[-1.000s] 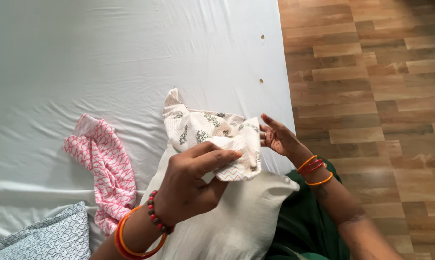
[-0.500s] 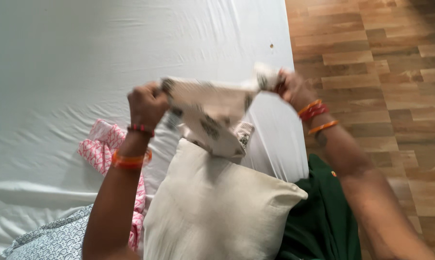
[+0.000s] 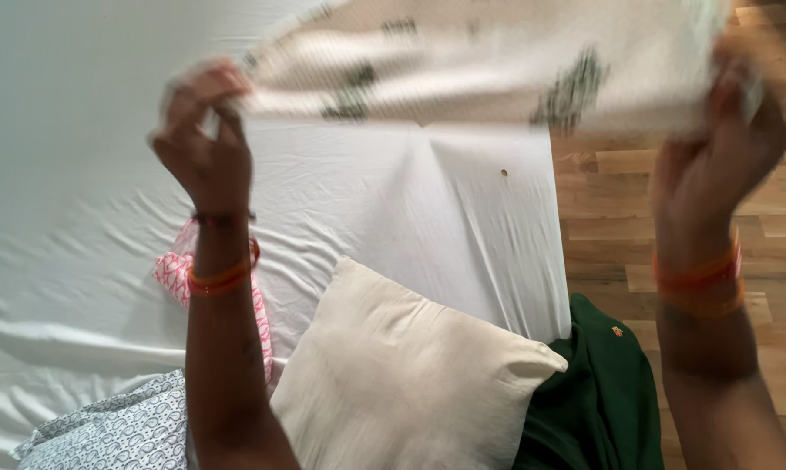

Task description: The person puts a patterned pillowcase onto a pillow by sliding the pillow into the opening and then zipping it closed.

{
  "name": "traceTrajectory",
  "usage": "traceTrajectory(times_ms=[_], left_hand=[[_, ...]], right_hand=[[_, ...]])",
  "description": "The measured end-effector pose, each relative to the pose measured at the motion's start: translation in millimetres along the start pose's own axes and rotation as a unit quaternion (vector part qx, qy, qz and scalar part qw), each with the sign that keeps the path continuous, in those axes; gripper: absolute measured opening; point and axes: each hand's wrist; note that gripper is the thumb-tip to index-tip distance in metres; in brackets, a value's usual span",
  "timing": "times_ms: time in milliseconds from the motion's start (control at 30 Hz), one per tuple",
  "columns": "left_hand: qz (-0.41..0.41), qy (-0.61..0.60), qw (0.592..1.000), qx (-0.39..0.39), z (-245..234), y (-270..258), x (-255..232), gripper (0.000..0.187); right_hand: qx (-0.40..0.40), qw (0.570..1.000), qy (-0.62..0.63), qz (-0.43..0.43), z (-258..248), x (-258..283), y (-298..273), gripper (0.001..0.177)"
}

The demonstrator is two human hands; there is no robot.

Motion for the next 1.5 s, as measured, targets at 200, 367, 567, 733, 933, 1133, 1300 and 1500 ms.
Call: traceTrajectory(times_ms=[200, 367, 567, 733, 933, 1133, 1300, 1500], left_hand=[[-0.258, -0.068, 0.946, 0.182, -6, -153, 15, 0.026], [-0.441, 0.077, 0.839, 0.308, -1, -279, 54, 0.013], [-0.469, 0.117, 0.831, 0.275, -5, -324, 60, 0.041], [-0.594, -0.007, 0.738, 0.321, -10, -303, -4, 0.062], [-0.599, -0.049, 0.731, 0.322, -37, -295, -61, 0.075], [-0.550, 0.040, 0.756, 0.352, -45, -308, -72, 0.079], [-0.390, 0.022, 0.841, 0.374, 7, -265, -113, 0.067], [-0.225, -0.167, 0.908, 0.311, 90, -165, -199, 0.043]], right_hand=[[0.038, 0.909, -0.089, 0.405, -49, -38, -197, 0.023], [0.244, 0.778, -0.400, 0.420, -51, -79, -297, 0.032], [0.449, 0.735, -0.463, 0.208, -81, -123, -328, 0.059], [0.361, 0.837, -0.314, 0.265, -42, -96, -306, 0.046], [0.548, 0.748, -0.016, 0.375, -24, -19, -318, 0.042], [0.511, 0.748, -0.123, 0.405, -18, -56, -336, 0.043], [0.353, 0.811, -0.462, 0.070, -23, -135, -348, 0.050], [0.401, 0.664, -0.629, -0.051, -23, -195, -366, 0.049]])
Point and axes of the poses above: each hand's wrist, its own y-axis towards the middle knuckle, its own z-axis out of the palm, x = y × z, and after that the axes turned 15 degrees about -y, right-handed
